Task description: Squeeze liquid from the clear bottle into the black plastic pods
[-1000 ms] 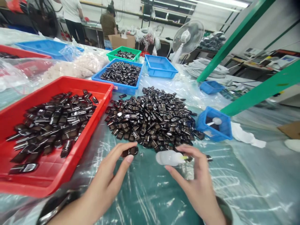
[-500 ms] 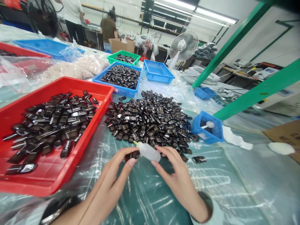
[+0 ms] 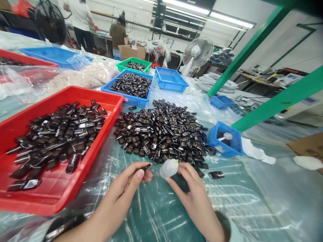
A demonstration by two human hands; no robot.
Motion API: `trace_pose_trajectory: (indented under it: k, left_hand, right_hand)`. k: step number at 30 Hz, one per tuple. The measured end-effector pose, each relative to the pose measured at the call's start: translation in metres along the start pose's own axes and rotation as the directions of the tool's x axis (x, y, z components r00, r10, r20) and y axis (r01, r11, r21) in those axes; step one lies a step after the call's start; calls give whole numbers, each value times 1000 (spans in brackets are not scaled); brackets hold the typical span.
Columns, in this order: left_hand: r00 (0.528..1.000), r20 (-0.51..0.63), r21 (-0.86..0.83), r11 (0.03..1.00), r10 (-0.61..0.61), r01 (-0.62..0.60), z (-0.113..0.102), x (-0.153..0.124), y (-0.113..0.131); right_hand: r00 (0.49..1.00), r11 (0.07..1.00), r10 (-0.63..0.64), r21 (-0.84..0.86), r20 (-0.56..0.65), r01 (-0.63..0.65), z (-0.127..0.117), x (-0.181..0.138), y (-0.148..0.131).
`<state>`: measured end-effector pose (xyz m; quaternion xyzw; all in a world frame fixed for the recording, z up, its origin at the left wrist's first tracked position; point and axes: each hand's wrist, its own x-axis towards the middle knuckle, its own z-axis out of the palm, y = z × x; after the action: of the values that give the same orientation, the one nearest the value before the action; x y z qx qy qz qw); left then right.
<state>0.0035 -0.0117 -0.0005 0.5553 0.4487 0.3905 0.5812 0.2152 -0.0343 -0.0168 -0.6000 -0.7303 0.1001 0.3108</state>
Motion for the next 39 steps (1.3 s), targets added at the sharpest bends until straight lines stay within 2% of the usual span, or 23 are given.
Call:
trace_pose_trajectory:
  k: [4,7,9,12,15,18,20,23,25,27,30,33,37,39]
  left_hand:
    - [1000,-19,12,1000,-11,11,0,-1,0]
    - [999,-51,18,1000,-6,7,-1,-1,0]
    - [996,-92,37,999,6,-2,-1,0,0]
    - [995,-88,99,994,43,-35,-1,-1,-1]
    - [994,-59,147,985,95,-85,0,-3,-1]
    - [984,-8,198,965,177,-172,-1,-5,-3]
    - [971,58,264,934,234,-241,-2,-7,-4]
    - [945,131,338,882,301,-328,-5,-8,-3]
    - [923,160,350,854,351,-385,-6,-8,-2]
    - [904,172,358,830,392,-428,-7,-9,-2]
    - [875,196,375,791,442,-484,-6,-9,-3]
    - [853,209,387,761,478,-521,-5,-9,-6]
    - [844,207,384,752,495,-535,-4,-10,-6]
    - [840,213,378,751,499,-542,-4,-10,-6]
  right_hand:
    - [996,997,-9,-79,-93,2,2,8,6]
    - [984,988,-95,-135,-150,75,-2,6,2]
    - [967,964,-231,-160,-103,214,-5,4,-7]
    - [904,886,-424,-186,50,425,-3,5,-21]
    - [870,848,-465,-201,164,491,6,15,-31]
    - [880,874,-427,-152,209,461,16,24,-34]
    - [903,914,-375,-76,210,398,19,26,-33]
    - [951,966,-251,107,179,235,13,26,-35]
    - [979,960,-128,267,162,82,4,25,-38]
    - [982,895,-5,439,191,-81,-6,24,-42]
    - [946,718,88,639,311,-277,-17,22,-48]
    - [896,533,121,733,427,-422,-20,21,-50]
    - [791,140,175,781,586,-609,-19,21,-51]
    - [772,56,175,777,611,-627,-20,21,-52]
